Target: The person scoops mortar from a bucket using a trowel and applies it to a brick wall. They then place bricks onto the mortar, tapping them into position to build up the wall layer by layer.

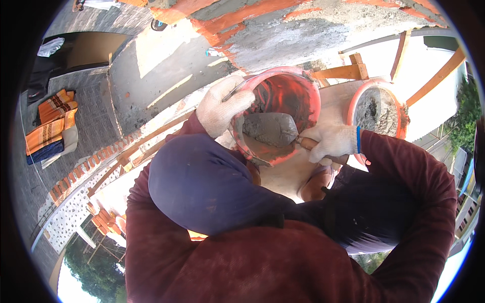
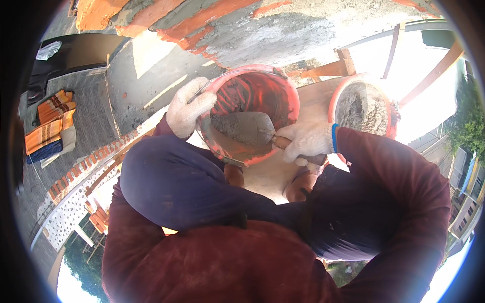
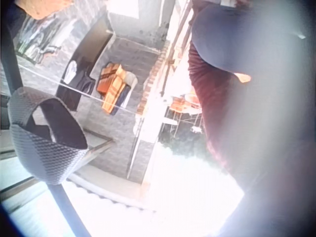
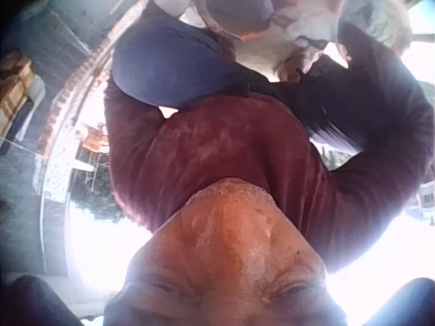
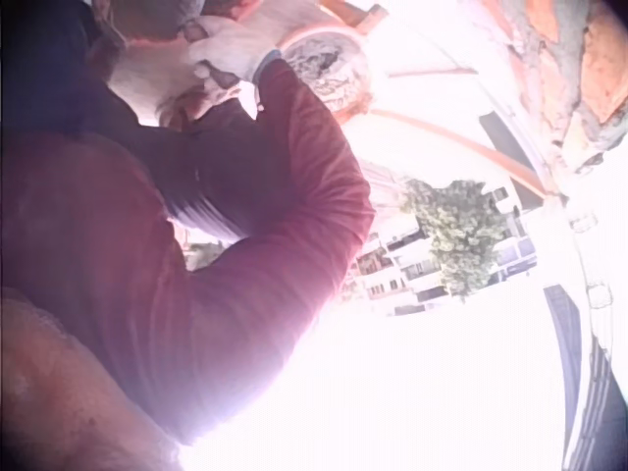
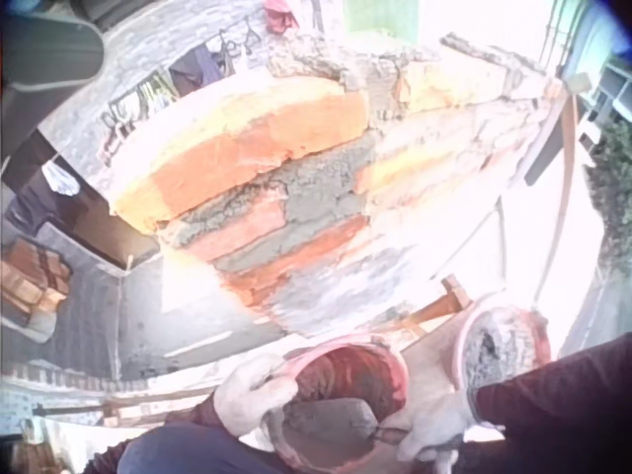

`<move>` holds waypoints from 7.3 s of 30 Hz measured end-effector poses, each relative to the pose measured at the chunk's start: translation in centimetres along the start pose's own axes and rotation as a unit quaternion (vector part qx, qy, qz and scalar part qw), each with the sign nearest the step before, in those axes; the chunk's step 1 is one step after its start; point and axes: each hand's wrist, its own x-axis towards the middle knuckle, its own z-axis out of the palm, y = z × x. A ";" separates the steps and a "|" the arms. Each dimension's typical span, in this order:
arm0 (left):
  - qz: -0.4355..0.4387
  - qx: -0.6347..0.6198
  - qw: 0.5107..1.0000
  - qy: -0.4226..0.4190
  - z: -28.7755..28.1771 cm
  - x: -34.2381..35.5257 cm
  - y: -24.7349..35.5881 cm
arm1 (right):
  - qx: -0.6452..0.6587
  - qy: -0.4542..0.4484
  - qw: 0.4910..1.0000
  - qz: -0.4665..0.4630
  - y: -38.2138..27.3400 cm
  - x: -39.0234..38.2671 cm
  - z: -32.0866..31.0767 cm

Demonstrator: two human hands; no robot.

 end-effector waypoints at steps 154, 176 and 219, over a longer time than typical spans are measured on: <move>-0.121 0.512 0.817 -0.235 19.0 -20.6 25.2 | 0.634 0.175 0.402 -0.638 -6.3 -41.6 -18.7; -0.084 0.482 0.844 -0.221 19.9 -16.4 25.2 | 0.285 0.521 0.805 -0.009 -4.8 -61.2 -26.4; -0.093 0.519 0.820 -0.221 22.6 -16.8 22.8 | 0.145 0.640 0.754 0.017 6.8 -54.5 -23.1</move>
